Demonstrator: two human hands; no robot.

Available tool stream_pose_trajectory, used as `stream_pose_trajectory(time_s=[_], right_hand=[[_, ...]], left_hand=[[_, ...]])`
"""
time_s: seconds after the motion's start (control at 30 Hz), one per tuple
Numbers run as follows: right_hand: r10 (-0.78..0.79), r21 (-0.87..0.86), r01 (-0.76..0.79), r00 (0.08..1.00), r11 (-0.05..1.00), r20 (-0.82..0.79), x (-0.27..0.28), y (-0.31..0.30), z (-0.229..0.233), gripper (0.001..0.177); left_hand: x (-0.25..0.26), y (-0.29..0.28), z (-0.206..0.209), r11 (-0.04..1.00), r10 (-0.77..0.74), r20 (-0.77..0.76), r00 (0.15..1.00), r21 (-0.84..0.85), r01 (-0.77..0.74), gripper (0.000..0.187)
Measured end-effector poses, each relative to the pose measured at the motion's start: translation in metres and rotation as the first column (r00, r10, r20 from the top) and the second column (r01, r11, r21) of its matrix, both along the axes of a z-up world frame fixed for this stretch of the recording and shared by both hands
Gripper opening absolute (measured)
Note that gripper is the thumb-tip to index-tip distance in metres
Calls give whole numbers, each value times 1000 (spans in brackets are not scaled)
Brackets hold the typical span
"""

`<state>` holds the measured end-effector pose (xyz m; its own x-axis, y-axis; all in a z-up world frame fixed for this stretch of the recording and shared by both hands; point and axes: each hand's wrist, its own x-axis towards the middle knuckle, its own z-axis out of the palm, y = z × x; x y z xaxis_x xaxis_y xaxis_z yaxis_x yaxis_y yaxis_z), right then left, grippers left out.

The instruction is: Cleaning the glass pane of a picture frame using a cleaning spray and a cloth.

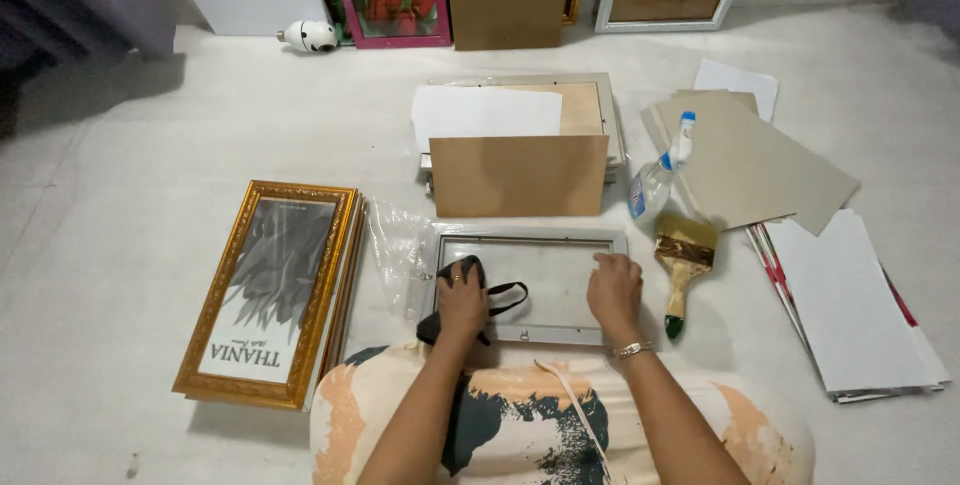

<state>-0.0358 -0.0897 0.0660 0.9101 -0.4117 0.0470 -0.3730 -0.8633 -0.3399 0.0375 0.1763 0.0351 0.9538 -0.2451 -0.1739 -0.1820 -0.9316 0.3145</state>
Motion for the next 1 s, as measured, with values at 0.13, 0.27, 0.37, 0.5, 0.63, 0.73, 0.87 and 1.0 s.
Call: stream_pose_trajectory(time_s=[0.13, 0.27, 0.37, 0.5, 0.63, 0.73, 0.87, 1.0], right_hand=[[242, 145, -267, 955, 953, 170, -1, 54, 24, 30], [320, 306, -325, 945, 895, 69, 2, 76, -12, 61], [298, 232, -253, 936, 939, -186, -4, 79, -22, 81], [216, 90, -201, 955, 975, -203, -12, 69, -3, 60], [3, -27, -3, 1000, 1000, -2, -2, 30, -59, 58], [-169, -83, 170, 985, 982, 24, 5, 32, -74, 55], [-199, 21, 199, 979, 980, 40, 21, 56, -85, 55], [166, -5, -166, 986, 986, 11, 41, 111, -74, 52]], left_hand=[[-4, -50, 24, 988, 43, -227, 973, -132, -75, 74], [3, -89, -26, 687, -185, -411, 893, -703, -181, 65], [-13, -86, 3, 364, -210, -610, 764, -774, -518, 74], [-17, -34, 18, 674, -181, -459, 870, -702, -230, 84], [-16, 42, 39, 766, -80, -440, 895, -601, -227, 64], [-13, 98, 16, 851, 57, -293, 954, -485, -200, 55], [-7, 110, -6, 810, 325, -410, 852, -344, -475, 57], [3, 79, -32, 894, 264, -185, 946, -321, -313, 49]])
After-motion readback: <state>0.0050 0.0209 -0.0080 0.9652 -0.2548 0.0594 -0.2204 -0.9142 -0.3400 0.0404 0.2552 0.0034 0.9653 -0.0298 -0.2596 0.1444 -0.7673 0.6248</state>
